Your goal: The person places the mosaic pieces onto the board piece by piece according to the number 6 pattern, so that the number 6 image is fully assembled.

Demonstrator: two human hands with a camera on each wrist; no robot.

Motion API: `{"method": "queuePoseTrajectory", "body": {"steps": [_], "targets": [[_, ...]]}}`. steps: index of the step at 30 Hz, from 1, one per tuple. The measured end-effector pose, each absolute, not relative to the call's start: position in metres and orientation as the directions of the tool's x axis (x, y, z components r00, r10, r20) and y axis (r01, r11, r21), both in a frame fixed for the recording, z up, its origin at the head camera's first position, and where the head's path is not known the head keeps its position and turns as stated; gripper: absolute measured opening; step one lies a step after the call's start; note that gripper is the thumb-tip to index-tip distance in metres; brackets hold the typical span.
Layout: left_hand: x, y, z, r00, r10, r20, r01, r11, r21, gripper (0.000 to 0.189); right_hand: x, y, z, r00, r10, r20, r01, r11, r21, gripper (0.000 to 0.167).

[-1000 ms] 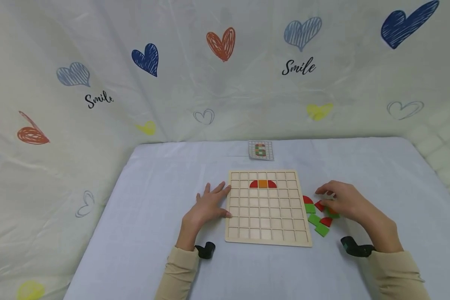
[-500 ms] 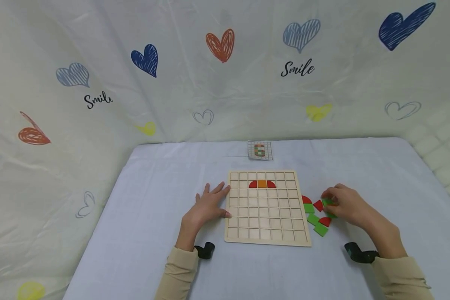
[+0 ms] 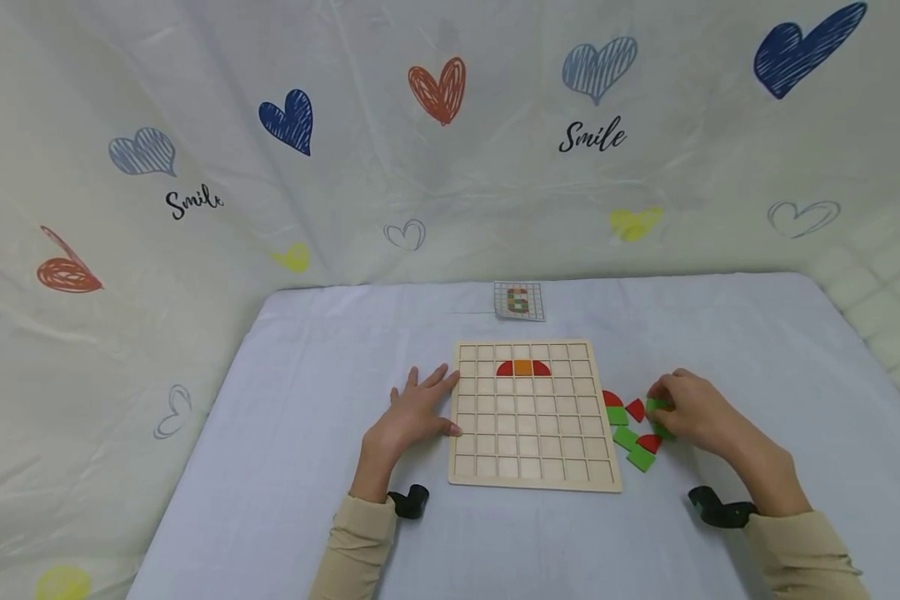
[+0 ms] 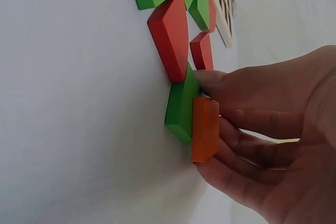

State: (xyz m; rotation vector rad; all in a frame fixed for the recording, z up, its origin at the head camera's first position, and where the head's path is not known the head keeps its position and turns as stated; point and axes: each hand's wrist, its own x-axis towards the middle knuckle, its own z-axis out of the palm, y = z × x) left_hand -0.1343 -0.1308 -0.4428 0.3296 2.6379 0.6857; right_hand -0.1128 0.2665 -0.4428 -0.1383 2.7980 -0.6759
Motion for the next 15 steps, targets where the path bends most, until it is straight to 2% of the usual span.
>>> {"method": "queuePoseTrajectory", "body": {"steps": [7,15], "targets": [[-0.134,-0.131,-0.444,-0.895,0.316,-0.314,0.126,0.856,0.502,0.091,-0.112,0.27,-0.449,-0.969,-0.171,-0.181,-0.054,0.854,-0.517,0.03],[-0.134,-0.131,-0.445,-0.896,0.318,-0.31,0.13,0.855,0.502,0.091,-0.109,0.277,-0.455,-0.973,-0.217,-0.08,-0.138,0.822,-0.552,0.02]]}}
